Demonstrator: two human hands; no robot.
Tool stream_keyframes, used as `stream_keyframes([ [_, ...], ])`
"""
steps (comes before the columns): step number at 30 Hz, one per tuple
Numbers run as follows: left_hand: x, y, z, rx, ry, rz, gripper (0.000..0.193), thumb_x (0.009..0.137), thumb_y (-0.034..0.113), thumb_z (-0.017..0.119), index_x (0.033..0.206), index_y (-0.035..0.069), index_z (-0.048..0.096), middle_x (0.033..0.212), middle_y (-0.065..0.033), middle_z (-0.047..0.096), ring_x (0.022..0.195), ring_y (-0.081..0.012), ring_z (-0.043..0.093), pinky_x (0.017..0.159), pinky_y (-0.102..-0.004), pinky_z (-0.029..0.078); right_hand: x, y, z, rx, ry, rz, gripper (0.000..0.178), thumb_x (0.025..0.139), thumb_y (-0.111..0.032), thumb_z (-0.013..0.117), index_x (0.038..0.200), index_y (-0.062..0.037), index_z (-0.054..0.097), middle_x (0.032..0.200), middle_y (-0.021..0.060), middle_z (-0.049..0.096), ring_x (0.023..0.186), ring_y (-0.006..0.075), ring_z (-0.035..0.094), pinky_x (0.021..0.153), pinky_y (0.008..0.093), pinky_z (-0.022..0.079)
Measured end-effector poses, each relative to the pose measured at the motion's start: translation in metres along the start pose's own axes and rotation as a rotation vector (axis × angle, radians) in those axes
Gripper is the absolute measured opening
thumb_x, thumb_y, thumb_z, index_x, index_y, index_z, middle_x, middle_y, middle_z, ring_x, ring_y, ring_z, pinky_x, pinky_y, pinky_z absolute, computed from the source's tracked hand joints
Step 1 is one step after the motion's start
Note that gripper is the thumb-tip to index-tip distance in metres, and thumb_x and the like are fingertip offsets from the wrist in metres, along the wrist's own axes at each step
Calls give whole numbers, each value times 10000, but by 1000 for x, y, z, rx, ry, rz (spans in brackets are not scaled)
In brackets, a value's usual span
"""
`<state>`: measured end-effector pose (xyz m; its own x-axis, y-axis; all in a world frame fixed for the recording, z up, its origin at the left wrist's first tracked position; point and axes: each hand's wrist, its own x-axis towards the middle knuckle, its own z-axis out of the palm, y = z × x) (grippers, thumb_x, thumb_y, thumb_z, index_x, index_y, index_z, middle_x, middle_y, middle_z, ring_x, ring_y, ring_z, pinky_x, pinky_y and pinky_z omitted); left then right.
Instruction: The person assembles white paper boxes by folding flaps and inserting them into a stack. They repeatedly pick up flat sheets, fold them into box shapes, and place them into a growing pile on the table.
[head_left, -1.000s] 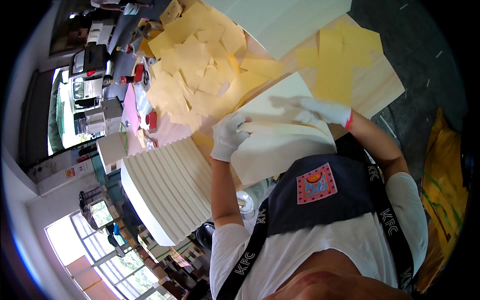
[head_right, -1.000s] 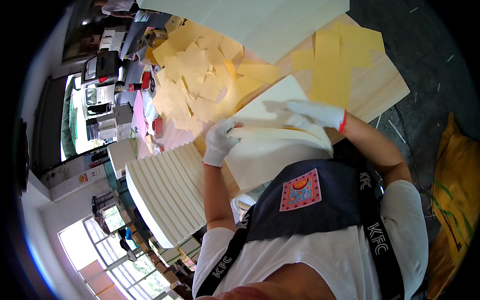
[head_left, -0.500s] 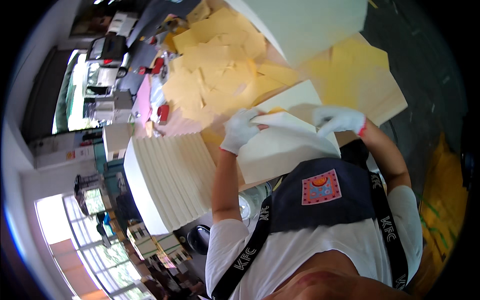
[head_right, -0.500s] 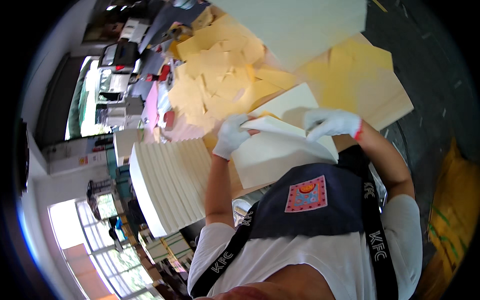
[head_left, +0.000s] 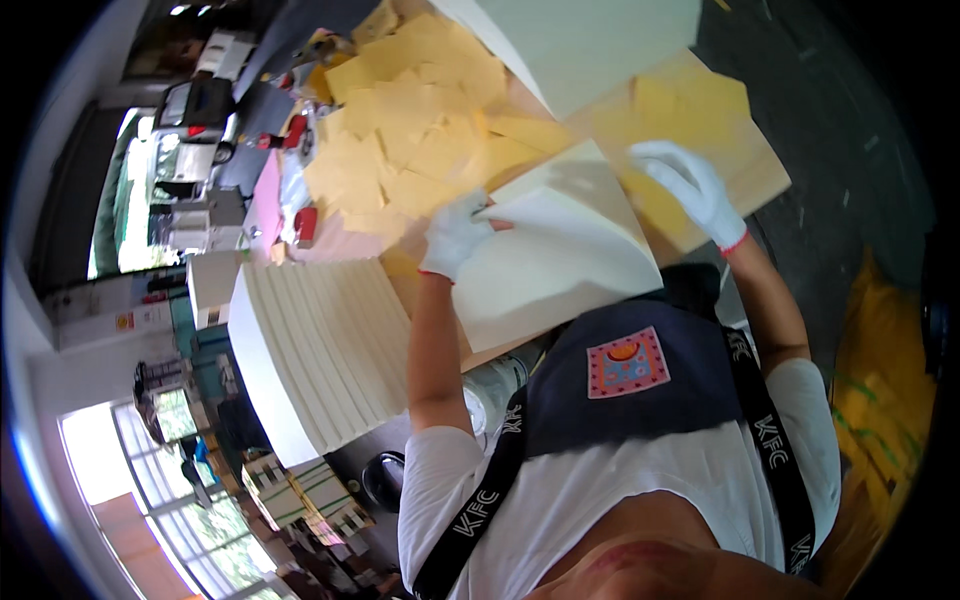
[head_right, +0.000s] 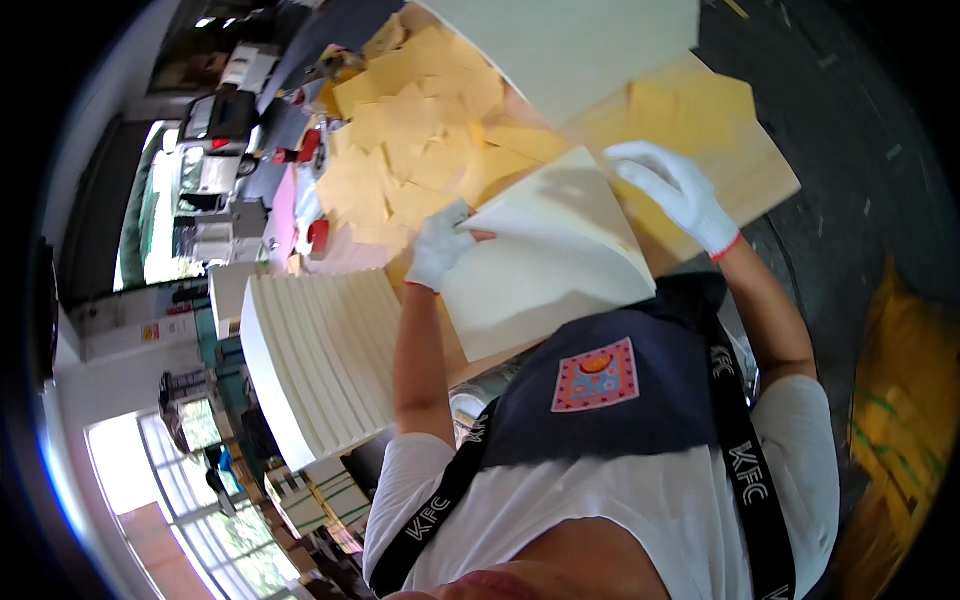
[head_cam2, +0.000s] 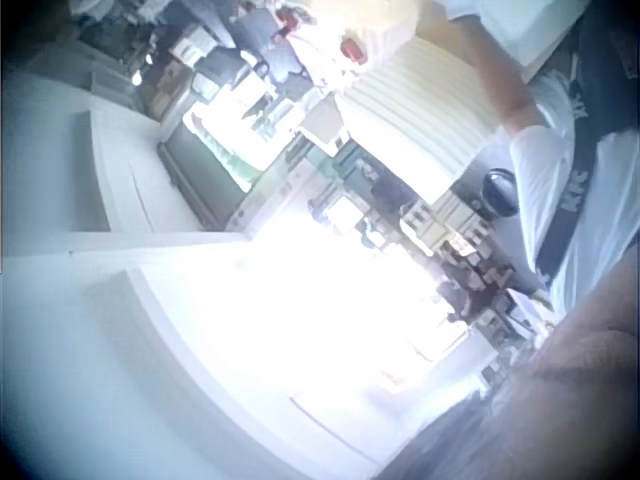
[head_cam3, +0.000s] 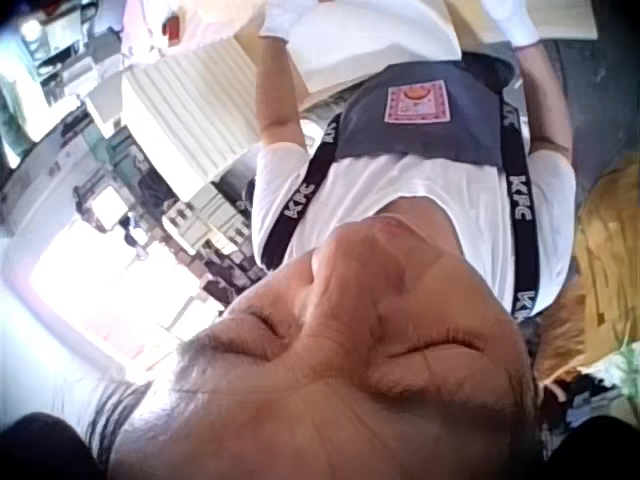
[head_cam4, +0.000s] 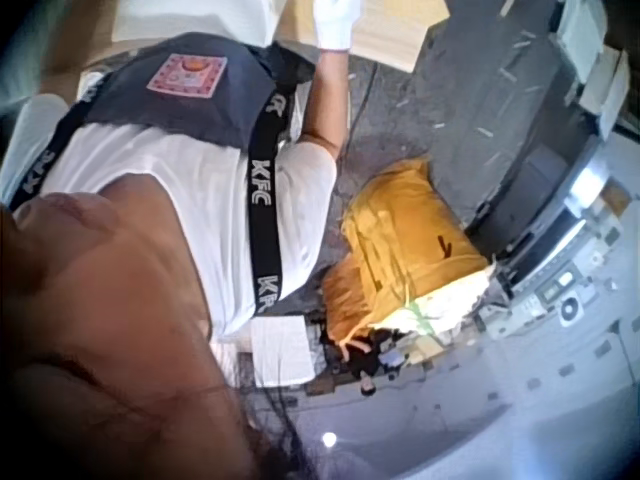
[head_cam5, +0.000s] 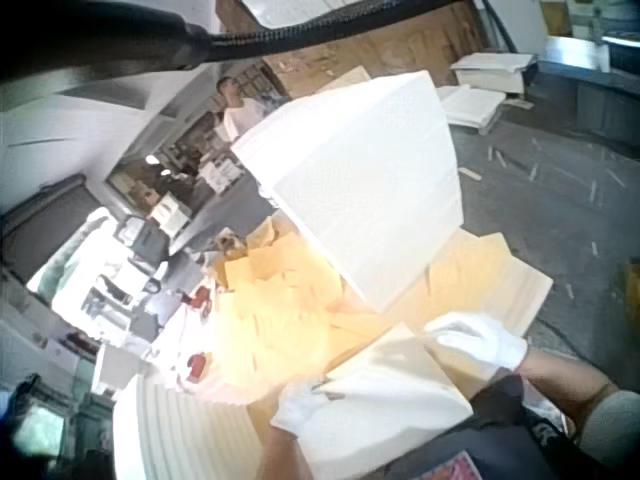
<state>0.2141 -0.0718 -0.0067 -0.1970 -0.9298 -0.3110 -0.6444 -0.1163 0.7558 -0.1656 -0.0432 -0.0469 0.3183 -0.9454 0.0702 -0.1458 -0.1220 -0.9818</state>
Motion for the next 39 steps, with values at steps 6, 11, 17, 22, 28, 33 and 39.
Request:
stream_keyframes([
  [6, -13, -6, -11, 276, -19, 254, 315, 728, -136, 684, 999, 12, 744, 919, -92, 716, 895, -198, 702, 783, -302, 562, -16, 39, 3, -667, 514, -31, 439, 1035, -411, 538, 1310, -86, 647, 1262, 163, 679, 1172, 252, 643, 999, 368, 482],
  [11, -8, -37, -19, 180, -93, 392, 364, 702, -133, 689, 1011, 48, 761, 1042, -84, 732, 971, -232, 688, 858, -318, 547, -50, -15, 26, -202, -34, -48, 488, 996, -419, 592, 1308, -48, 645, 1286, 159, 671, 1207, 284, 622, 1053, 381, 448],
  [17, -10, -41, -14, 212, -24, 294, 330, 768, -50, 769, 1084, 40, 742, 1151, -92, 704, 1078, -214, 665, 949, -321, 532, -44, -4, 50, -40, -188, 59, 674, 928, -470, 647, 1468, -94, 504, 1270, 206, 664, 1126, 333, 648, 985, 420, 485],
  [22, -20, -46, 4, 345, 253, 348, 794, 723, 38, 847, 1442, 75, 514, 1327, -142, 608, 1195, -292, 600, 977, -353, 532, -33, -61, 78, -388, -396, 437, 710, 887, -484, 664, 1491, -157, 484, 1170, 190, 697, 963, 299, 675, 840, 381, 519],
  [28, -134, -9, 81, 478, 48, 503, 1196, 666, 346, 909, 1593, 37, 221, 1593, -239, 329, 1490, -414, 276, 1222, -511, 236, -10, -17, 87, -8, -233, 575, 497, 910, -429, 632, 1266, -83, 644, 922, 46, 723, 737, 92, 644, 617, 272, 498],
  [33, -128, -12, 145, 358, 387, 577, 1032, 721, 209, 840, 1573, 61, 277, 1515, -297, 407, 1381, -534, 387, 1156, -550, 330, 2, -63, 97, 431, -182, 581, 475, 814, -307, 719, 1184, -27, 622, 1092, 129, 691, 972, 223, 697, 842, 395, 579],
  [39, -130, 3, 115, -80, 568, 443, 682, 794, -52, 667, 1444, 27, 478, 1331, -269, 588, 1227, -410, 584, 1023, -440, 478, 15, -151, 126, 315, -179, 548, 520, 820, -329, 699, 1218, -15, 585, 1160, 172, 667, 1007, 278, 693, 897, 410, 580],
])
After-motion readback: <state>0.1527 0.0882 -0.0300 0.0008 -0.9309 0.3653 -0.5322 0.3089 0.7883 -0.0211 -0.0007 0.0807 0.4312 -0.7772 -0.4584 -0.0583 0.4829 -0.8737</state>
